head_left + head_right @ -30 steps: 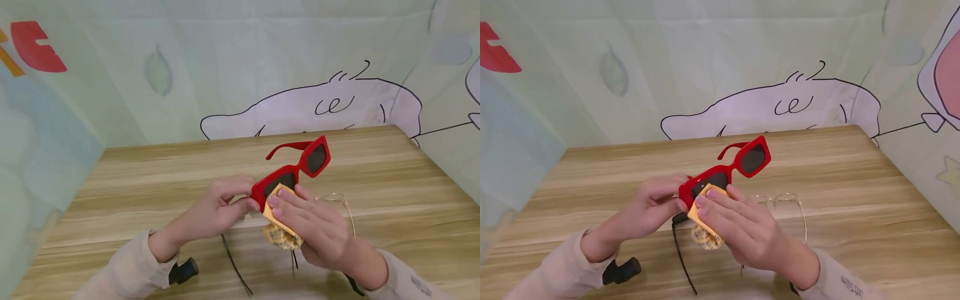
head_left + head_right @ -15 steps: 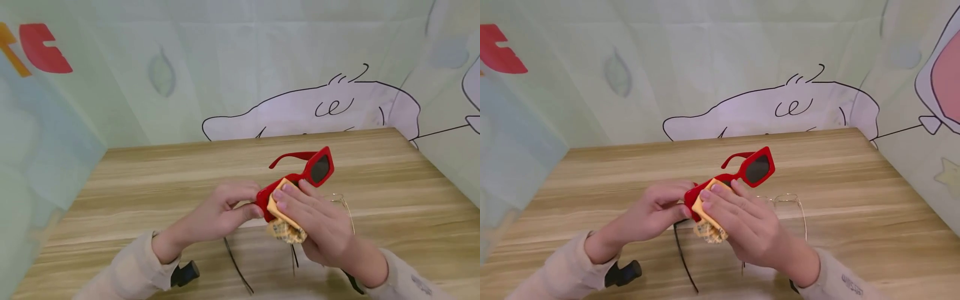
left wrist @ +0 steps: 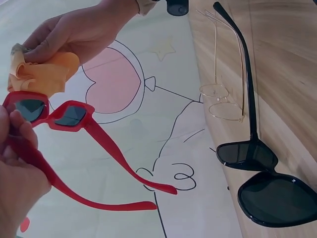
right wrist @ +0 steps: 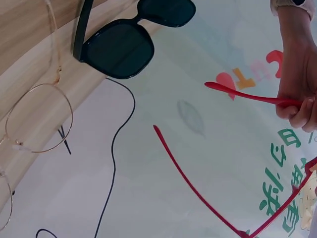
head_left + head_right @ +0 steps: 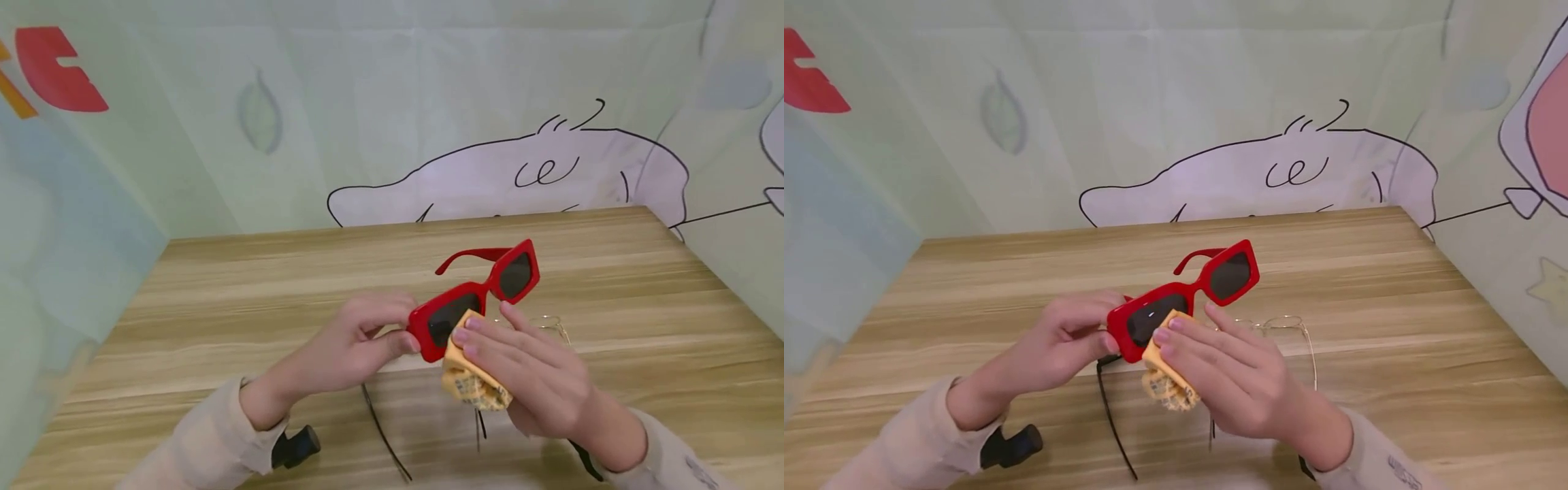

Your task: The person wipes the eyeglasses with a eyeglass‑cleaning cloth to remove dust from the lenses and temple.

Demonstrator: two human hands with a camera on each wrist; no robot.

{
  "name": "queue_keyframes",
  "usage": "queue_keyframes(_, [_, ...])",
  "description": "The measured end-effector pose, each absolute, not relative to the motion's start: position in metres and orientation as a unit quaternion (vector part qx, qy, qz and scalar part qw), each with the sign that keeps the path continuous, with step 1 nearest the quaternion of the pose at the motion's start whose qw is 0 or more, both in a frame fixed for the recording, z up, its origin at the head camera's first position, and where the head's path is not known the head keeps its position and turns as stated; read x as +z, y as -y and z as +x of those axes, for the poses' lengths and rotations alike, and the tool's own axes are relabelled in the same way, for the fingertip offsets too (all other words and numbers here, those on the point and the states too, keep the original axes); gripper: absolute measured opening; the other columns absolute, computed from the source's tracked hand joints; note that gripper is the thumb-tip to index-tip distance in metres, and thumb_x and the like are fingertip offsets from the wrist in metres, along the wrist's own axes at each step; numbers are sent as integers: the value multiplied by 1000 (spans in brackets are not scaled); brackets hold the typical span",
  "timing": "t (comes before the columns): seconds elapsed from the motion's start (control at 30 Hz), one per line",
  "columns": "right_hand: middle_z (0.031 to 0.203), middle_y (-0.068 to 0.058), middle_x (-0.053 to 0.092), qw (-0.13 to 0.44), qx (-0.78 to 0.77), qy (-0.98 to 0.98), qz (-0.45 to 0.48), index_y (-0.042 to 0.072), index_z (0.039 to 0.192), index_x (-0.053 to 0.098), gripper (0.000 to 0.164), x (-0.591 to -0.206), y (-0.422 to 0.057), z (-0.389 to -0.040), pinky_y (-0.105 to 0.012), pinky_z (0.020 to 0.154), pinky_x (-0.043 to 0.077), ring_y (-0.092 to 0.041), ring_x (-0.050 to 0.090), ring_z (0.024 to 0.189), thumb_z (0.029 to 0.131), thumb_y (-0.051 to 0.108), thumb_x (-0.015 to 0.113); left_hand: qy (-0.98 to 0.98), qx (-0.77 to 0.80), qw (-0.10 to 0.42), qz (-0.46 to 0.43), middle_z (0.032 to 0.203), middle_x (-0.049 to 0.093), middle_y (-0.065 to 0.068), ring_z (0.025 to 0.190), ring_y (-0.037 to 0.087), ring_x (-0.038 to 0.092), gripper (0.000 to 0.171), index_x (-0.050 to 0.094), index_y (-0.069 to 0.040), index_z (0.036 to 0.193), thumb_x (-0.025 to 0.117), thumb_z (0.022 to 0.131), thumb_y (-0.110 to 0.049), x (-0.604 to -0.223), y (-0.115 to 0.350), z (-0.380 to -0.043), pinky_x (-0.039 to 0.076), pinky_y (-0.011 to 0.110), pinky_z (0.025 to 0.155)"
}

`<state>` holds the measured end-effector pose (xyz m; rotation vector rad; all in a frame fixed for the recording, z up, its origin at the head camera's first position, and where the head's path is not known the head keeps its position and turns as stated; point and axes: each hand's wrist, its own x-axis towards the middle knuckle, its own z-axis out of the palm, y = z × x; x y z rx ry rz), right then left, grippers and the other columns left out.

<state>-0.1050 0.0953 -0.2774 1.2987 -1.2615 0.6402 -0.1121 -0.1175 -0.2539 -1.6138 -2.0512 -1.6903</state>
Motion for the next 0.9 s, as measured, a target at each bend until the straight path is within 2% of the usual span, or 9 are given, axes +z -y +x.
queue_keyframes(0.2, [101, -19, 67, 568, 294, 578, 507, -10, 102, 61, 23, -279, -100, -106, -41, 97, 41, -25, 62, 104, 92, 11, 59, 645, -535, -1, -546, 79, 60, 5, 75, 14, 51, 26, 65, -1, 89, 55, 91, -24, -254, 114, -114, 46, 28, 66])
queue_keyframes(0.33, [106, -19, 66, 554, 289, 588, 513, -9, 105, 60, 22, -278, -94, -105, -40, 98, 39, -26, 59, 109, 93, 9, 57, 636, -531, -7, -559, 81, 61, 6, 77, 13, 52, 25, 64, 0, 91, 53, 92, -23, -256, 108, -114, 47, 28, 68])
queue_keyframes(0.5, [107, -19, 66, 555, 257, 568, 551, -7, 107, 61, 20, -276, -86, -106, -41, 99, 38, -27, 58, 111, 94, 7, 55, 646, -527, 0, -552, 89, 63, 9, 83, 14, 56, 8, 63, 1, 93, 55, 91, -2, -258, 105, -114, 49, 30, 74])
queue_keyframes(0.6, [106, -18, 66, 554, 251, 549, 573, -7, 108, 62, 20, -277, -86, -108, -42, 98, 39, -27, 58, 110, 93, 6, 55, 652, -531, 3, -541, 91, 63, 10, 83, 15, 55, 11, 63, 2, 94, 56, 88, 8, -258, 106, -113, 49, 31, 74])
queue_keyframes(0.77, [106, -16, 67, 538, 243, 535, 604, -6, 109, 63, 21, -280, -92, -108, -42, 97, 40, -26, 60, 107, 92, 5, 56, 656, -544, -2, -524, 90, 63, 10, 81, 16, 54, 11, 63, 3, 94, 56, 90, -4, -257, 109, -113, 49, 30, 71])
queue_keyframes(0.9, [103, -15, 68, 532, 233, 537, 613, -5, 108, 64, 21, -279, -98, -107, -42, 96, 41, -25, 62, 103, 92, 7, 57, 661, -554, -13, -506, 89, 62, 11, 81, 17, 55, 22, 63, 2, 90, 54, 91, -18, -257, 111, -112, 49, 31, 71])
